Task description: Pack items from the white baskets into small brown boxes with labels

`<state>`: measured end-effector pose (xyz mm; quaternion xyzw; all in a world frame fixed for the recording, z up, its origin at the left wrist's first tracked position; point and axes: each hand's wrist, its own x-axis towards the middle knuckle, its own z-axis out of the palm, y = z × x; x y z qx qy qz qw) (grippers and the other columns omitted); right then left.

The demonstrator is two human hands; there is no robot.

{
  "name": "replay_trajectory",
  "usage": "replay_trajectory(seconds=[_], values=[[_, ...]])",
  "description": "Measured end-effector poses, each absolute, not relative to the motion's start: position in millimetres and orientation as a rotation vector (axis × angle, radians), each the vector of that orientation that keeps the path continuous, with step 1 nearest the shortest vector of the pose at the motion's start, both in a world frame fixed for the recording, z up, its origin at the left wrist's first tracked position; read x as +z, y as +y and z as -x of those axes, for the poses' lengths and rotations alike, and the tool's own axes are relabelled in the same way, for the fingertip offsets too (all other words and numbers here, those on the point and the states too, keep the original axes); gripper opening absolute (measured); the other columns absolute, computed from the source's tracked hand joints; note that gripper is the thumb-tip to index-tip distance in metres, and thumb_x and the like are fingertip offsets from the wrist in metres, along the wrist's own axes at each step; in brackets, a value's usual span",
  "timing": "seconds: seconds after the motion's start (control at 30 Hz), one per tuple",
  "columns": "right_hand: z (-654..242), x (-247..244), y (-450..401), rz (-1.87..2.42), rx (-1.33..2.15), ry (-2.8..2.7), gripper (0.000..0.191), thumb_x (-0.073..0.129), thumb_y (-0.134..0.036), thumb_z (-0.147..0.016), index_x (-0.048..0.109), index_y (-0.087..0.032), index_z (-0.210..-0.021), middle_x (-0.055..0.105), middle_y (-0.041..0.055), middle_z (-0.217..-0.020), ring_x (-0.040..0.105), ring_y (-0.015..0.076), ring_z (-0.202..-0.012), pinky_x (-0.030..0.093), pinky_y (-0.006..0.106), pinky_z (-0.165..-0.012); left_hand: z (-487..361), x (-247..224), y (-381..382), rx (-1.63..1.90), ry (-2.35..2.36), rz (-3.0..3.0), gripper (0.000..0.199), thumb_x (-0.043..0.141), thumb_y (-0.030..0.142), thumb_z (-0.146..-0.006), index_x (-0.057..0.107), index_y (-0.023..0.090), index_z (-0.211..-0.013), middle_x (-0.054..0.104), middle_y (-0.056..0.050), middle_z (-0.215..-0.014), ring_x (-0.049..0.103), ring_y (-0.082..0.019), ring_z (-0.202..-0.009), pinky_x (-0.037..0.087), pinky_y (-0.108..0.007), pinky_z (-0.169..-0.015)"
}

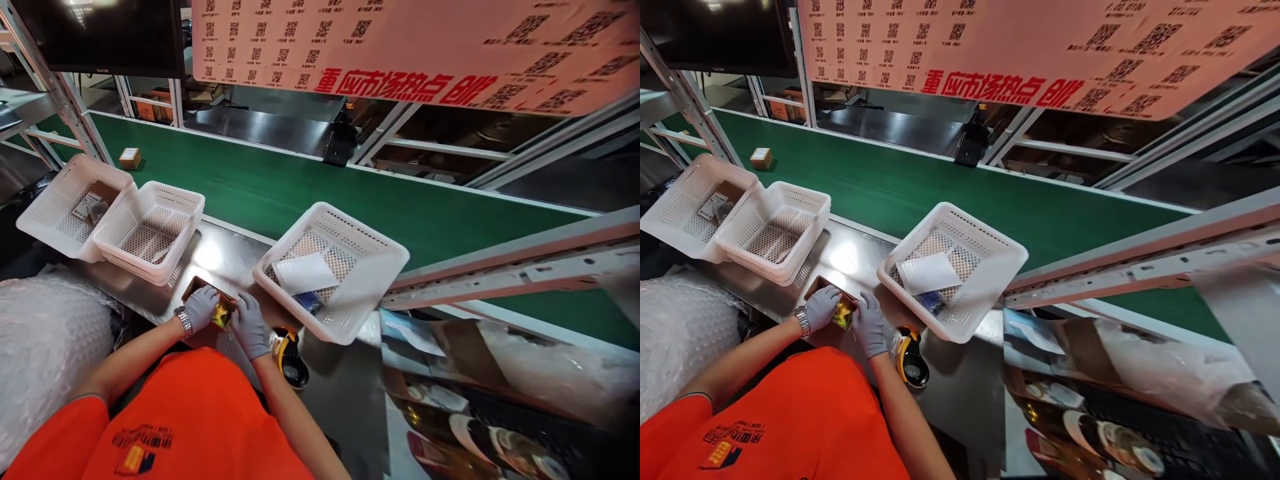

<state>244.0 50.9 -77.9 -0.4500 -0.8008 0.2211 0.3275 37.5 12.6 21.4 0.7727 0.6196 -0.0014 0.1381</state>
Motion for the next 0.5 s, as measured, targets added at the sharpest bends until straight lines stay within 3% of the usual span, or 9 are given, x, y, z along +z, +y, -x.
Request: replay_trajectory(seconds=[0.07, 0.17, 0.27, 0.37, 0.5], values=[[-241.6, -75.8, 53.3, 1.150, 0.676, -2.096, 0.028, 0.058, -0.013, -0.092, 0.081, -0.024, -0.105, 0.073, 0.0163, -0.139, 0.064, 0.0334, -0.136, 0.056, 0.058, -0.121, -36.9, 21.2, 8.7, 0.037, 1.830, -2.250, 0.040, 0.053, 0.022, -0.115, 0.072, 0.008, -0.147, 0.074, -0.021, -0.141, 0.067, -0.035, -0.135, 0.057, -0.049, -0.114], [-241.1, -74.7, 55.6, 1.127, 0.886, -2.039, 0.023, 0.059, -0.017, -0.092, 0.081, -0.026, -0.092, 0.074, 0.0155, -0.140, 0.065, 0.0332, -0.139, 0.054, 0.058, -0.124, -35.3, 21.4, -1.6, 0.040, 1.725, -2.340, 0.055, 0.070, 0.050, -0.109, 0.074, 0.009, -0.146, 0.072, -0.022, -0.144, 0.064, -0.039, -0.139, 0.054, -0.052, -0.119], [-248.2, -80.7, 56.2, 1.145, 1.189, -1.805, 0.027, 0.062, -0.030, -0.094, 0.084, -0.028, -0.108, 0.075, 0.0126, -0.144, 0.066, 0.0308, -0.143, 0.051, 0.055, -0.129, -35.2, 19.1, -8.4, -0.232, 1.572, -2.279, 0.063, 0.066, 0.068, -0.107, 0.084, 0.011, -0.128, 0.077, -0.021, -0.130, 0.072, -0.039, -0.122, 0.060, -0.050, -0.105], [-256.9, -94.2, 55.8, 1.192, 1.444, -1.510, 0.050, 0.070, -0.050, -0.093, 0.077, -0.030, -0.138, 0.075, 0.0117, -0.148, 0.062, 0.0310, -0.152, 0.049, 0.054, -0.130, -38.0, 16.1, -7.8, -0.385, 1.550, -2.191, 0.064, 0.066, 0.069, -0.105, 0.087, 0.011, -0.122, 0.077, -0.023, -0.127, 0.076, -0.040, -0.114, 0.062, -0.048, -0.093], [-245.2, -111.1, 57.0, 1.292, 1.598, -1.284, 0.079, 0.084, -0.068, -0.076, 0.072, -0.028, -0.143, 0.076, 0.0155, -0.149, 0.063, 0.0372, -0.151, 0.054, 0.059, -0.125, -44.4, 17.6, 0.7, -0.438, 1.555, -2.201, 0.056, 0.063, 0.057, -0.107, 0.086, 0.009, -0.124, 0.077, -0.026, -0.128, 0.075, -0.042, -0.117, 0.061, -0.049, -0.095]])
